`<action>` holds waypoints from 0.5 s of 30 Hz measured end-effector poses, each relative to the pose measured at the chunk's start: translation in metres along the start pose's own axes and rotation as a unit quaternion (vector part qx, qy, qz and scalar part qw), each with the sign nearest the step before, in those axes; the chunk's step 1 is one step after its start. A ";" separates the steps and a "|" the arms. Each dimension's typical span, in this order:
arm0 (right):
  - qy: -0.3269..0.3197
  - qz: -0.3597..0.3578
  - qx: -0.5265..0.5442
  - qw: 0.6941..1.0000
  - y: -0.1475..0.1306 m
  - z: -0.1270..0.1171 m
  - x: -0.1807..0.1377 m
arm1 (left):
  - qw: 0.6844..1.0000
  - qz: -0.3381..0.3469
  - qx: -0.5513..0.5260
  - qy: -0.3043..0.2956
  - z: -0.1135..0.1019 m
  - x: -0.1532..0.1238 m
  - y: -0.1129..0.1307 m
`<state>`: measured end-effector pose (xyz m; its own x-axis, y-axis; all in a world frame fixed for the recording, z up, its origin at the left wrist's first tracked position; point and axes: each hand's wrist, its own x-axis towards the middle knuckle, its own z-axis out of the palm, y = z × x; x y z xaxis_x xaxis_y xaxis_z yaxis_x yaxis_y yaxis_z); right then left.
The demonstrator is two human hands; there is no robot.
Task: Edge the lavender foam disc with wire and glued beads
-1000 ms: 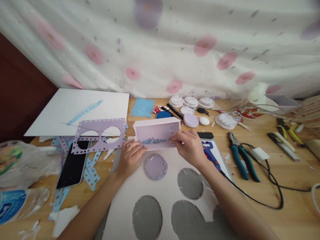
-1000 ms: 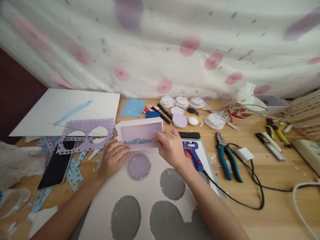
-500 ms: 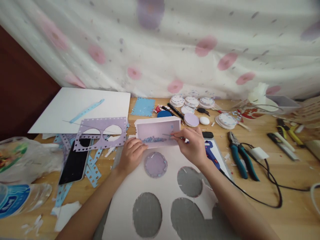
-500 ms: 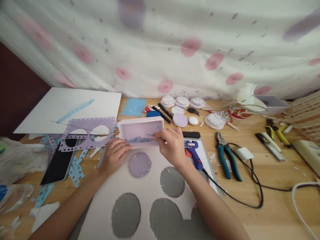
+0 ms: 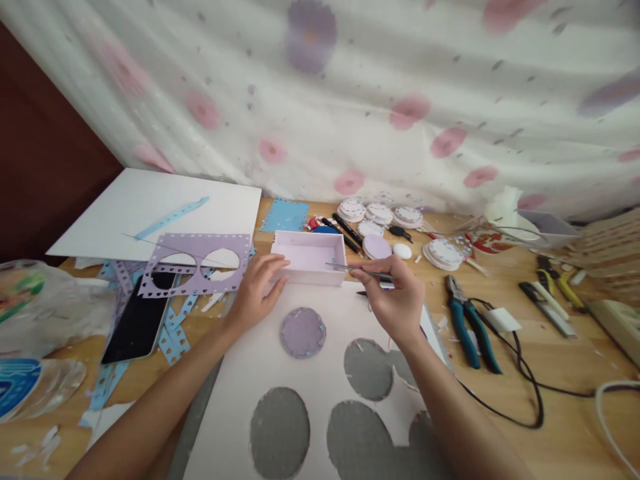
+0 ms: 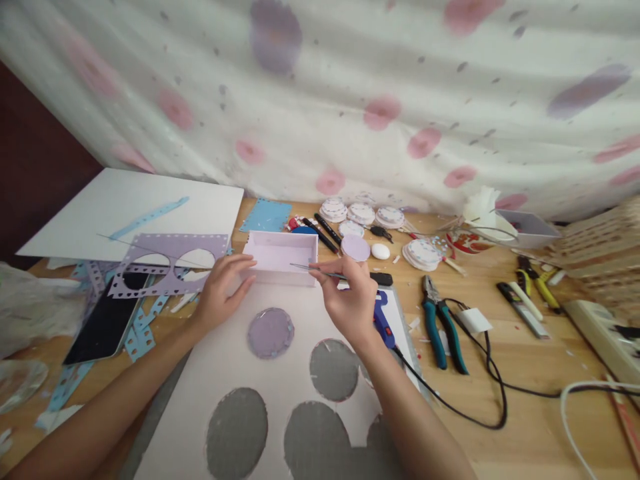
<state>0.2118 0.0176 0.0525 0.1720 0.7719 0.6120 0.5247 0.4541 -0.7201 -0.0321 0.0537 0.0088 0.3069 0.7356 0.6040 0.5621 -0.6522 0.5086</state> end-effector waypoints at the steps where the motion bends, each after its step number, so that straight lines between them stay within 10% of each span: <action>1: 0.000 0.005 0.008 1.000 -0.001 -0.001 -0.002 | 0.999 -0.027 -0.041 -0.004 0.000 -0.002 0.009; 9: -0.018 0.057 0.014 0.998 0.012 -0.010 -0.040 | 0.933 -0.135 -0.251 -0.220 0.003 -0.018 0.045; 15: -0.061 0.047 -0.004 0.997 0.024 0.004 -0.062 | 0.918 -0.181 -0.309 -0.168 0.012 -0.011 0.028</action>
<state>0.2102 -0.0170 -0.0042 0.1185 0.8597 0.4968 0.5183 0.3732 -0.7695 -0.0108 0.0297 0.0088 0.4644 0.8719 0.1554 0.1619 -0.2561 0.9530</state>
